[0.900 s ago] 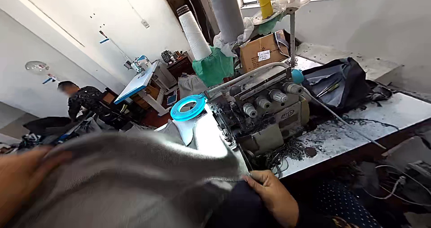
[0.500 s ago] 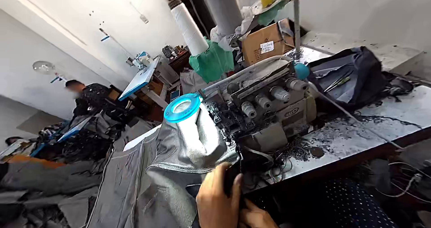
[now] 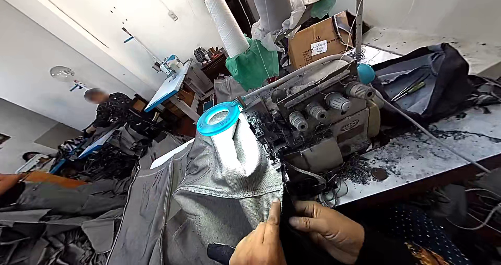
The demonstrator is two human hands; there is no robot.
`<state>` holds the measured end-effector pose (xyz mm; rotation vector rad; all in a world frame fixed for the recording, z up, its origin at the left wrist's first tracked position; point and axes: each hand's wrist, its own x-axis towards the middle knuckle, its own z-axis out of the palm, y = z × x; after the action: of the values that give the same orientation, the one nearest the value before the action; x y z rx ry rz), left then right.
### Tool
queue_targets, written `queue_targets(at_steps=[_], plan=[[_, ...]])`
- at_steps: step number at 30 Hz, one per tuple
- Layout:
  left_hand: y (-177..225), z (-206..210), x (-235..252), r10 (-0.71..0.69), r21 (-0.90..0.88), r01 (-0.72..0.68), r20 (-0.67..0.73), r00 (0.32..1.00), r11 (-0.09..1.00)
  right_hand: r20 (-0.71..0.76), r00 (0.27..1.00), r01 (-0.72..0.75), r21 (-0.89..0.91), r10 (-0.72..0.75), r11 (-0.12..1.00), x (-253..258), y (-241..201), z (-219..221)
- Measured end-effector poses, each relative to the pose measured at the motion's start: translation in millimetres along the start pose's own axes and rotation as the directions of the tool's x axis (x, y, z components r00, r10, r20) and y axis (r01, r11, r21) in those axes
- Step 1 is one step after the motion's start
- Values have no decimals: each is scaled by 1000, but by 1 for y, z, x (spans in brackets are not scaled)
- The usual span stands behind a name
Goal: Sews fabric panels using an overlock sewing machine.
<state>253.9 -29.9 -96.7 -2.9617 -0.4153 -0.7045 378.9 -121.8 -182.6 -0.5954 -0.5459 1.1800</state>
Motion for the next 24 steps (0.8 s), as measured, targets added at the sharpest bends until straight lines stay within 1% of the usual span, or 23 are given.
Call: queue_targets(at_steps=[1, 2, 3, 4, 5, 6, 7, 9, 13, 14, 16, 18, 19, 20, 22, 23, 24], plan=[[0, -1, 2, -3, -8, 3, 18, 1000, 1000, -12, 998, 69, -48, -70, 996, 0, 1, 1], [1, -2, 3, -3, -5, 3, 35, 999, 1000, -32, 988, 146, -156, -153, 977, -1, 3, 3], [4, -2, 5, -7, 8, 7, 56, 998, 1000, -50, 970, 210, -312, -237, 927, -4, 4, 5], [7, -2, 6, -16, 22, 14, 80, 997, 1000, -69, 950, 235, -481, -304, 845, -9, 4, 9], [11, -2, 8, -24, 36, 21, 100, 995, 999, -89, 935, 224, -605, -344, 765, -14, 4, 12], [16, -1, 9, -32, 47, 27, 112, 993, 999, -108, 924, 202, -677, -367, 707, -18, 4, 14], [21, 0, 10, -38, 62, 31, 122, 992, 998, -125, 916, 183, -714, -380, 676, -23, 4, 16], [29, 0, 13, -32, 83, 21, 140, 990, 996, -154, 907, 175, -710, -393, 682, -27, 4, 18], [43, -6, 26, -38, 186, 5, 174, 984, 983, -212, 881, 247, -556, -422, 794, -20, 3, 22], [45, -6, 32, -50, 219, 12, 166, 985, 976, -232, 868, 267, -527, -439, 807, -15, 2, 22], [47, 0, 43, -72, 277, 36, 122, 990, 960, -282, 829, 286, -529, -483, 799, -4, 1, 22], [46, 11, 50, -80, 300, 64, 43, 996, 952, -343, 793, 271, -541, -503, 796, 3, 2, 24], [44, 14, 49, -78, 267, 70, 17, 997, 961, -386, 776, 253, -533, -498, 807, 3, 3, 28], [40, 12, 45, -72, 185, 68, 14, 997, 980, -418, 759, 244, -528, -499, 814, 2, 4, 33], [22, -6, 25, -51, -115, 57, 59, 997, 992, -455, 719, 260, -525, -526, 810, 0, 6, 38], [7, -15, 10, -66, -285, 81, 61, 996, 955, -445, 707, 285, -531, -549, 798, -3, 8, 38], [-13, -19, -10, -126, -432, 121, 17, 992, 894, -421, 704, 314, -539, -573, 782, -4, 9, 36]])
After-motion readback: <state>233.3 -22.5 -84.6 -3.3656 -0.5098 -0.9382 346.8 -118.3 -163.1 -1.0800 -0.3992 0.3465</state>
